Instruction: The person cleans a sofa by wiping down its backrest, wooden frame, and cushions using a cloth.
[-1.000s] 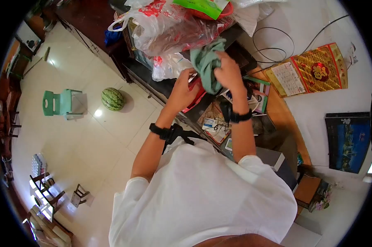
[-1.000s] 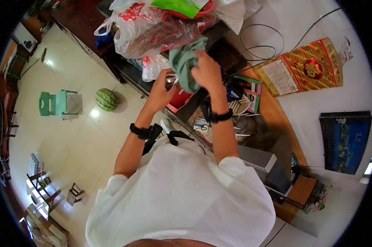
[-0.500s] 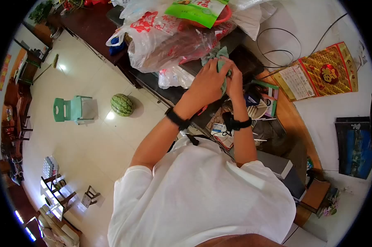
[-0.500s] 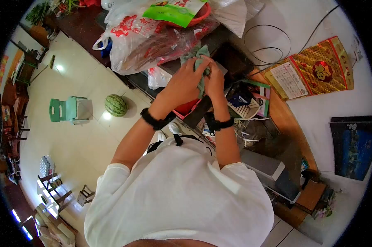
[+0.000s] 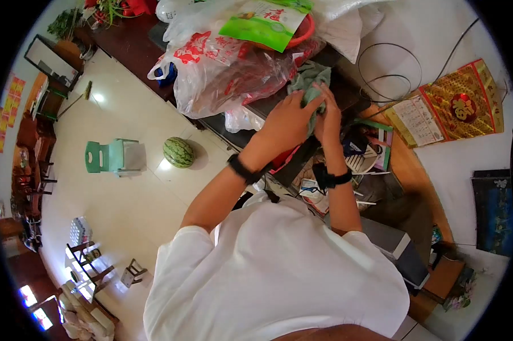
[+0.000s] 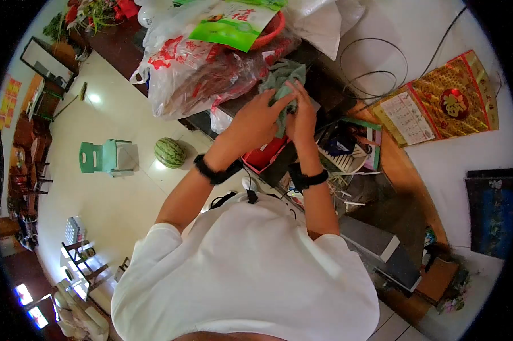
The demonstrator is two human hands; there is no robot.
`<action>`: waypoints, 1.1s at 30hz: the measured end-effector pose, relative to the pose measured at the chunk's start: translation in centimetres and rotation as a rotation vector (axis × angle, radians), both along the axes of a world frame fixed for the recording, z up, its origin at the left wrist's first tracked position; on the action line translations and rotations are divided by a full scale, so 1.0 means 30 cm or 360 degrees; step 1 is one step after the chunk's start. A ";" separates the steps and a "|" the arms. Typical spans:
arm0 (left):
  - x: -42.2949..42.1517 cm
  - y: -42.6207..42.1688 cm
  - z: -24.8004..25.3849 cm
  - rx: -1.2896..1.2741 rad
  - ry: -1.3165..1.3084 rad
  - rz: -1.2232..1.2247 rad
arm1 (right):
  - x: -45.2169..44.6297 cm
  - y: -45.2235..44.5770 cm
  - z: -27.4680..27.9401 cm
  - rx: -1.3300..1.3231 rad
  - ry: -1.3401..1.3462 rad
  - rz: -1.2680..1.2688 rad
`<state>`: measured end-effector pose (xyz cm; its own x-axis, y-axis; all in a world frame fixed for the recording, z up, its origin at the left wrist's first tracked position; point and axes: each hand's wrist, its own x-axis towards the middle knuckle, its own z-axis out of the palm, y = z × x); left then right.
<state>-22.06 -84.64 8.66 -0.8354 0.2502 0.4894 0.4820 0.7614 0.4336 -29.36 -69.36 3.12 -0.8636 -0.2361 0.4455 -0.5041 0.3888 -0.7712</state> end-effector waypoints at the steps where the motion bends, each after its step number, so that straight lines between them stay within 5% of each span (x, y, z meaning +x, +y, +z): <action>1: 0.045 -0.011 0.031 -0.0006 -0.0011 -0.0029 | 0.065 -0.027 0.041 0.0148 0.0026 -0.0029; 7: 0.058 -0.022 0.100 -0.0429 -0.0255 0.0015 | 0.101 -0.044 0.105 0.0213 -0.0075 0.0004; 18: -0.316 0.166 0.046 -0.0095 -0.0149 0.0079 | -0.298 0.081 -0.005 0.0128 0.0148 -0.0006; 20: -0.350 0.181 0.074 -0.0128 -0.0299 0.0094 | -0.359 0.091 -0.005 -0.0057 -0.0213 -0.0003; 24: -0.320 0.155 0.032 -0.0021 -0.0246 0.0055 | -0.331 0.093 -0.013 0.0366 0.0313 -0.0136; 33: 0.004 0.021 0.014 0.0100 -0.0252 -0.0027 | 0.028 0.022 0.121 0.0423 -0.0073 -0.0034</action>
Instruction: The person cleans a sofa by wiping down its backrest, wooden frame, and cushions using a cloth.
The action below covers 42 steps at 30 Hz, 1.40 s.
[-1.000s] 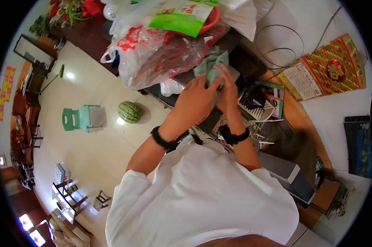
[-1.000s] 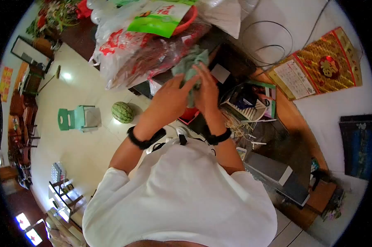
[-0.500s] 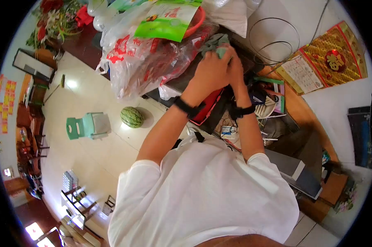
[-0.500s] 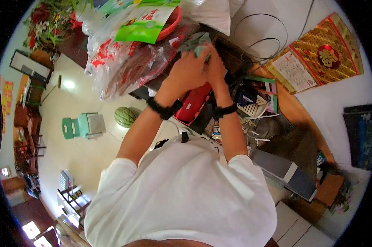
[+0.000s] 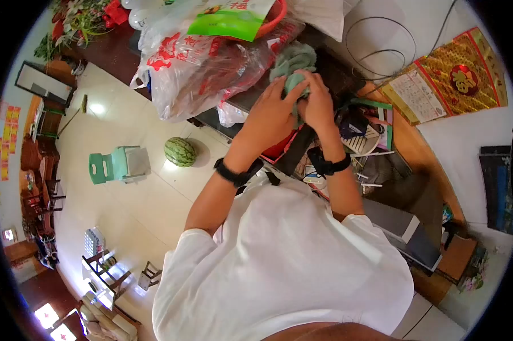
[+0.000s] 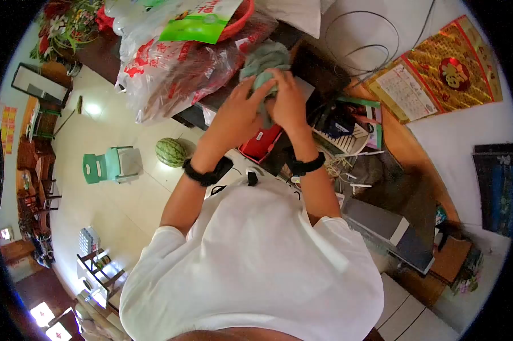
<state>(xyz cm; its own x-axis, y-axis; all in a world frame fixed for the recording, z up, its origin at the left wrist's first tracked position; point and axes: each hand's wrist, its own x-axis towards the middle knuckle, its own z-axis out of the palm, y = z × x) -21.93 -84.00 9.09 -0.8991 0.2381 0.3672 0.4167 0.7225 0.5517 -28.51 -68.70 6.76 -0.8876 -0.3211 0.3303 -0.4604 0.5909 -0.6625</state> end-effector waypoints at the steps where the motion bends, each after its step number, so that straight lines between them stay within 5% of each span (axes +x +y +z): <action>1: 0.036 -0.014 0.017 -0.0001 -0.0008 -0.0021 | 0.036 -0.013 0.015 0.0051 -0.0090 0.0024; 8: 0.136 -0.078 0.048 0.0052 -0.0264 0.0008 | 0.113 -0.042 0.010 0.0029 -0.0263 0.0085; 17: -0.011 -0.018 -0.035 0.0032 0.0123 0.0138 | -0.076 0.007 -0.048 0.0286 -0.0188 0.0126; 28: 0.213 -0.168 -0.044 0.0358 -0.0316 0.0283 | 0.110 -0.101 -0.013 0.0077 -0.0259 0.0446; 33: 0.111 -0.086 -0.037 -0.0074 -0.0086 0.0499 | -0.026 -0.064 -0.002 -0.0051 -0.0222 0.0720; 36: 0.087 -0.068 -0.063 -0.0243 0.0052 0.0589 | -0.050 -0.050 -0.050 -0.0085 -0.0071 0.0528; 40: 0.149 -0.103 -0.063 -0.0067 -0.0023 0.0605 | 0.027 -0.035 -0.071 -0.0228 -0.0149 0.0587; 42: 0.214 -0.138 -0.044 0.0095 -0.0514 0.0555 | 0.072 -0.067 -0.049 -0.0193 -0.0166 0.0677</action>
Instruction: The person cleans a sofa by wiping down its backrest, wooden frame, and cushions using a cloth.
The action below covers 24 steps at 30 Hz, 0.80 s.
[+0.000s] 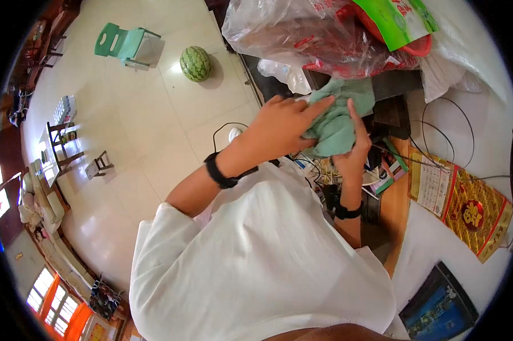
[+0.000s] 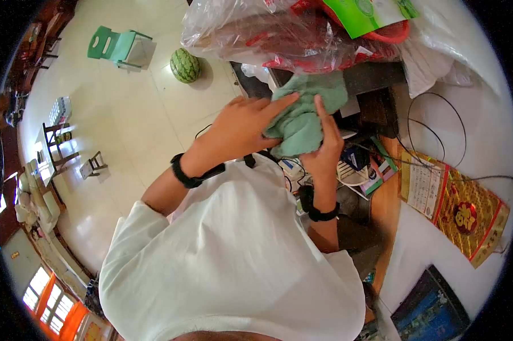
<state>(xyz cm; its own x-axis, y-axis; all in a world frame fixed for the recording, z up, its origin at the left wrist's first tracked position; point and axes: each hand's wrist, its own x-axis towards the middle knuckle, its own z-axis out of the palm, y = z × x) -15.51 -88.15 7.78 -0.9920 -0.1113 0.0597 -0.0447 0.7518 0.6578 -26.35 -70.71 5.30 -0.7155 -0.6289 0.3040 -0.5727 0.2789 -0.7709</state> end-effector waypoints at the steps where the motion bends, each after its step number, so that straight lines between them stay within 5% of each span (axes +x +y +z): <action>1: 0.022 -0.019 -0.008 0.0007 -0.0010 0.0015 | 0.012 -0.014 0.006 0.0029 0.0000 0.0076; 11: -0.078 -0.065 -0.021 0.0634 -0.0213 -0.0124 | -0.098 -0.050 0.038 0.0231 -0.0363 0.0334; 16: -0.041 -0.004 -0.111 0.0825 -0.0103 -0.0360 | -0.080 0.023 -0.068 0.0028 -0.0221 0.0347; 17: -0.019 -0.003 -0.083 0.1076 -0.0343 -0.0371 | -0.059 0.020 -0.072 -0.0024 -0.0181 0.0345; 20: -0.025 -0.043 -0.076 0.0985 -0.0279 -0.0405 | -0.019 -0.012 -0.046 -0.0059 -0.0019 0.0231; 24: -0.088 -0.149 -0.054 0.0616 -0.0201 -0.0531 | -0.017 -0.067 -0.029 0.0042 -0.0365 0.0163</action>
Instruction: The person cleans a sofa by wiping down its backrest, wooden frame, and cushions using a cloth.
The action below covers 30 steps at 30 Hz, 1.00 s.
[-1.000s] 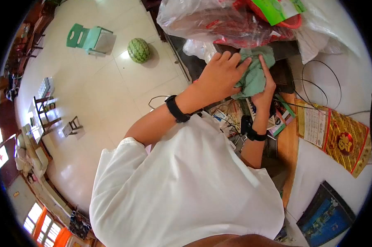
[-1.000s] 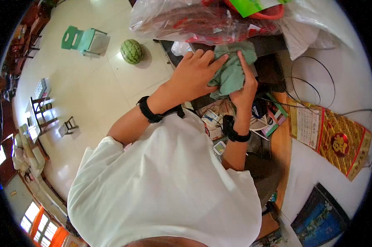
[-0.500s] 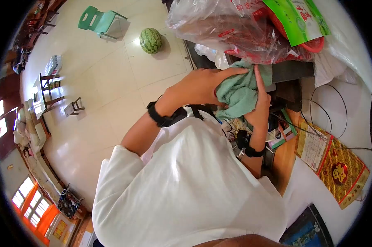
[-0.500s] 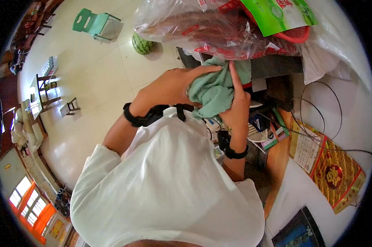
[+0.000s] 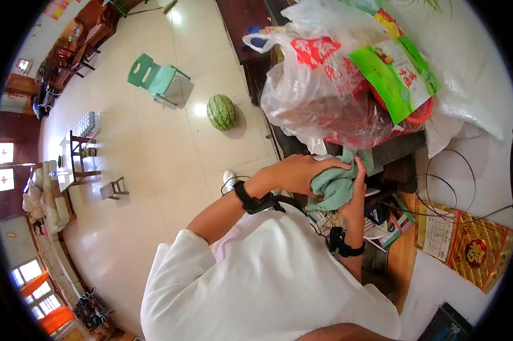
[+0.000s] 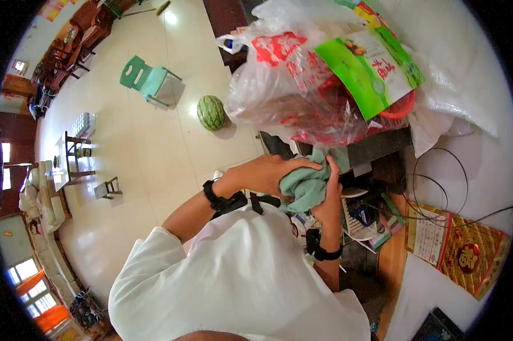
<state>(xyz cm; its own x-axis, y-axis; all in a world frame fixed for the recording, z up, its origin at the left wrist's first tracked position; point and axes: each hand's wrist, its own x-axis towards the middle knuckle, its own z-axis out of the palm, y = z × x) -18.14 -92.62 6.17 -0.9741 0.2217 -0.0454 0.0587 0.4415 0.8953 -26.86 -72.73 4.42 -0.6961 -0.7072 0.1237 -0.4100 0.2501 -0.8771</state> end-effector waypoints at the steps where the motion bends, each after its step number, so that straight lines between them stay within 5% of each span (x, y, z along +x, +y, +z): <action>1: -0.014 -0.025 0.001 -0.0035 -0.0127 -0.0095 | 0.004 -0.010 -0.011 0.0063 0.0005 -0.0076; 6: 0.004 -0.034 -0.114 0.0548 0.0039 -0.0344 | 0.123 -0.057 -0.090 -0.0234 0.0115 -0.0548; 7: 0.018 -0.036 -0.141 0.0565 0.0468 -0.0377 | 0.163 -0.063 -0.163 -0.0253 0.0148 -0.0564; 9: 0.086 -0.068 -0.226 0.0610 0.0413 -0.0378 | 0.259 -0.070 -0.350 -0.0169 0.0137 -0.0788; 12: 0.267 -0.284 -0.329 0.0386 0.0091 -0.0528 | 0.431 -0.187 -0.538 -0.0125 -0.0092 -0.0523; 15: 0.507 -0.560 -0.324 0.0275 0.0016 -0.0348 | 0.579 -0.500 -0.359 0.0083 0.0142 0.0017; 20: 0.916 -0.908 -0.306 0.0010 -0.0150 0.0570 | 0.717 -1.015 -0.237 0.0242 0.0338 0.0497; 22: 1.057 -1.015 -0.280 -0.0060 -0.0042 0.1255 | 0.778 -1.148 -0.206 0.0187 0.0360 0.0612; 25: 1.214 -1.130 -0.207 0.0194 0.0196 0.1826 | 0.812 -1.393 -0.209 0.0130 0.0505 0.0901; 27: 1.285 -1.190 -0.172 0.0436 0.0133 0.2030 | 0.793 -1.495 -0.254 0.0713 -0.0023 0.1102; 30: 1.355 -1.268 -0.136 0.0858 0.0055 0.1951 | 0.857 -1.678 -0.289 0.0740 -0.0111 0.1272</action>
